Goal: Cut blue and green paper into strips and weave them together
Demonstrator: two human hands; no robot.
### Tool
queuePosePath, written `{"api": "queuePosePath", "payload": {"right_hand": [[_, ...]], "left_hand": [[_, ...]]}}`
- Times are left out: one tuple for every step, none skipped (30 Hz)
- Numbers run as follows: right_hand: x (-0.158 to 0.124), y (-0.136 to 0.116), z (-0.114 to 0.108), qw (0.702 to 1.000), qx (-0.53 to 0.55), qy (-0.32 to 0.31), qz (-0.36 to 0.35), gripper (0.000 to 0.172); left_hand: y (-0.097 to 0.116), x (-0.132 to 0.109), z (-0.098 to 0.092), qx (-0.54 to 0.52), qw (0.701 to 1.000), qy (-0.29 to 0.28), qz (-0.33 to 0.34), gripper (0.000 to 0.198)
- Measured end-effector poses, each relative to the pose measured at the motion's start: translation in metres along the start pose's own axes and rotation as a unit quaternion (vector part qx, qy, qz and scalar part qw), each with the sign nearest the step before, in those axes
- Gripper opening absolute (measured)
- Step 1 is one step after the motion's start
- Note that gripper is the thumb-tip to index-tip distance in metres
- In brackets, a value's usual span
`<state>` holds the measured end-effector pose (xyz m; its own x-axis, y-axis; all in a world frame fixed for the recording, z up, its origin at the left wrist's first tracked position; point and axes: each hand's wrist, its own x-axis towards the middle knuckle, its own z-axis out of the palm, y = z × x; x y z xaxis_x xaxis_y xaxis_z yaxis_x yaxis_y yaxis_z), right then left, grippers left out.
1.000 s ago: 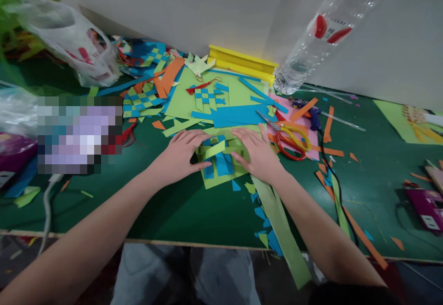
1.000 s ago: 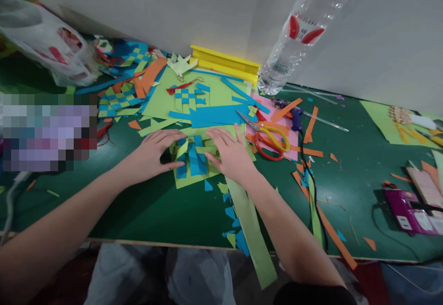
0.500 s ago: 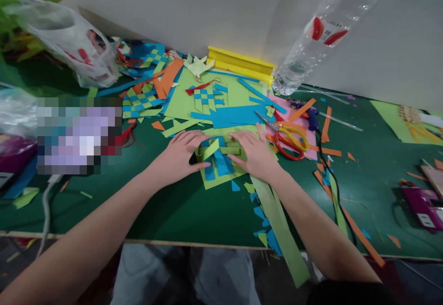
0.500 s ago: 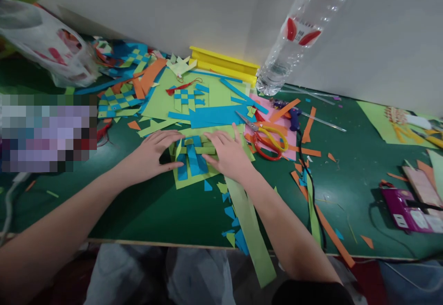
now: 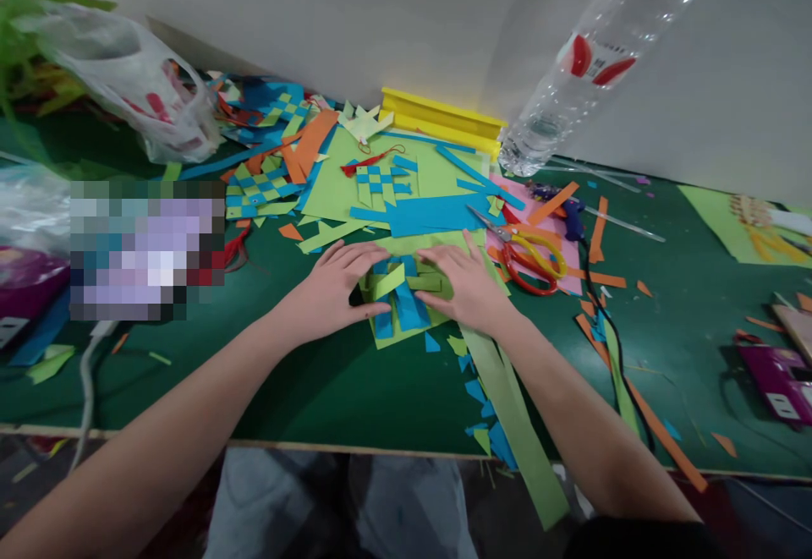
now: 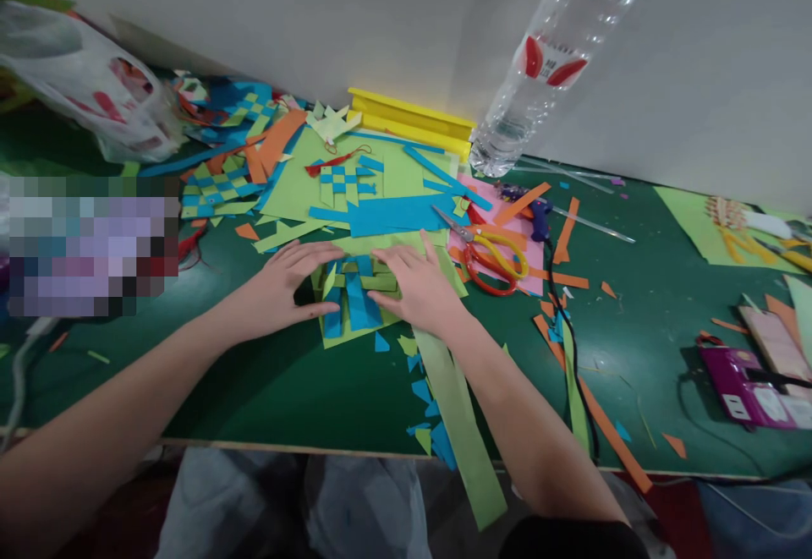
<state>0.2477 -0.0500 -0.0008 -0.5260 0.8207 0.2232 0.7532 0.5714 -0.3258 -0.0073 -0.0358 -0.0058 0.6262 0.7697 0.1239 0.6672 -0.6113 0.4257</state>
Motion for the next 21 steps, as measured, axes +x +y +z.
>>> {"api": "queuePosePath", "payload": {"right_hand": [[0.000,-0.001,0.000,1.000,0.001,-0.001,-0.001,0.048],[0.000,-0.002,-0.001,1.000,0.000,-0.001,-0.003,0.048],[0.000,-0.003,-0.001,1.000,-0.001,0.000,-0.004,0.048],[0.001,-0.004,-0.001,1.000,-0.003,0.002,-0.006,0.048],[0.001,-0.005,-0.001,1.000,-0.006,0.004,-0.008,0.047],[0.001,-0.006,-0.001,1.000,-0.008,0.005,-0.010,0.047],[0.001,-0.006,0.000,1.000,-0.009,0.006,-0.011,0.046],[0.001,-0.007,0.000,1.000,-0.009,0.006,-0.011,0.046],[0.001,-0.007,0.000,1.000,-0.008,0.006,-0.011,0.046],[0.001,-0.007,0.000,1.000,-0.007,0.005,-0.011,0.046],[0.001,-0.007,0.001,1.000,-0.007,0.004,-0.010,0.046],[0.001,-0.007,0.001,1.000,-0.008,0.003,-0.010,0.046],[0.001,-0.006,0.001,1.000,-0.010,0.004,-0.009,0.046],[0.001,-0.005,0.001,1.000,-0.012,0.006,-0.009,0.045],[0.001,-0.005,0.001,1.000,-0.013,0.008,-0.008,0.044],[0.002,-0.004,0.001,1.000,-0.014,0.010,-0.009,0.042],[0.002,-0.004,0.001,1.000,-0.014,0.012,-0.011,0.041],[0.002,-0.003,0.002,1.000,-0.014,0.013,-0.014,0.040],[0.002,-0.003,0.002,1.000,-0.014,0.014,-0.017,0.039],[0.002,-0.002,0.002,1.000,-0.016,0.015,-0.021,0.038],[0.002,-0.002,0.002,0.999,-0.019,0.017,-0.023,0.037]], "left_hand": [[0.002,0.000,0.000,0.000,1.000,0.002,-0.002,0.069],[0.004,0.000,-0.001,0.001,1.000,0.005,-0.005,0.071],[0.006,0.001,0.000,0.002,1.000,0.007,-0.009,0.073],[0.008,0.001,0.001,0.002,1.000,0.010,-0.014,0.074],[0.010,0.002,0.002,0.003,1.000,0.012,-0.019,0.076],[0.011,0.002,0.003,0.004,1.000,0.013,-0.023,0.077],[0.012,0.003,0.005,0.006,1.000,0.013,-0.025,0.078],[0.012,0.003,0.006,0.008,1.000,0.013,-0.024,0.078],[0.012,0.003,0.008,0.010,1.000,0.014,-0.023,0.079],[0.012,0.003,0.009,0.011,1.000,0.013,-0.021,0.079],[0.012,0.003,0.010,0.013,1.000,0.012,-0.019,0.079],[0.012,0.003,0.011,0.015,1.000,0.010,-0.019,0.079],[0.011,0.003,0.012,0.016,1.000,0.009,-0.018,0.079],[0.011,0.003,0.012,0.017,1.000,0.007,-0.017,0.078],[0.011,0.003,0.012,0.018,1.000,0.005,-0.017,0.078],[0.011,0.003,0.012,0.017,1.000,0.004,-0.016,0.078],[0.011,0.003,0.011,0.016,1.000,0.002,-0.016,0.078],[0.011,0.003,0.011,0.013,1.000,0.002,-0.014,0.078],[0.010,0.003,0.011,0.010,1.000,0.001,-0.013,0.078],[0.010,0.003,0.011,0.006,1.000,0.001,-0.012,0.077],[0.010,0.003,0.011,0.003,1.000,-0.001,-0.011,0.077]]}}
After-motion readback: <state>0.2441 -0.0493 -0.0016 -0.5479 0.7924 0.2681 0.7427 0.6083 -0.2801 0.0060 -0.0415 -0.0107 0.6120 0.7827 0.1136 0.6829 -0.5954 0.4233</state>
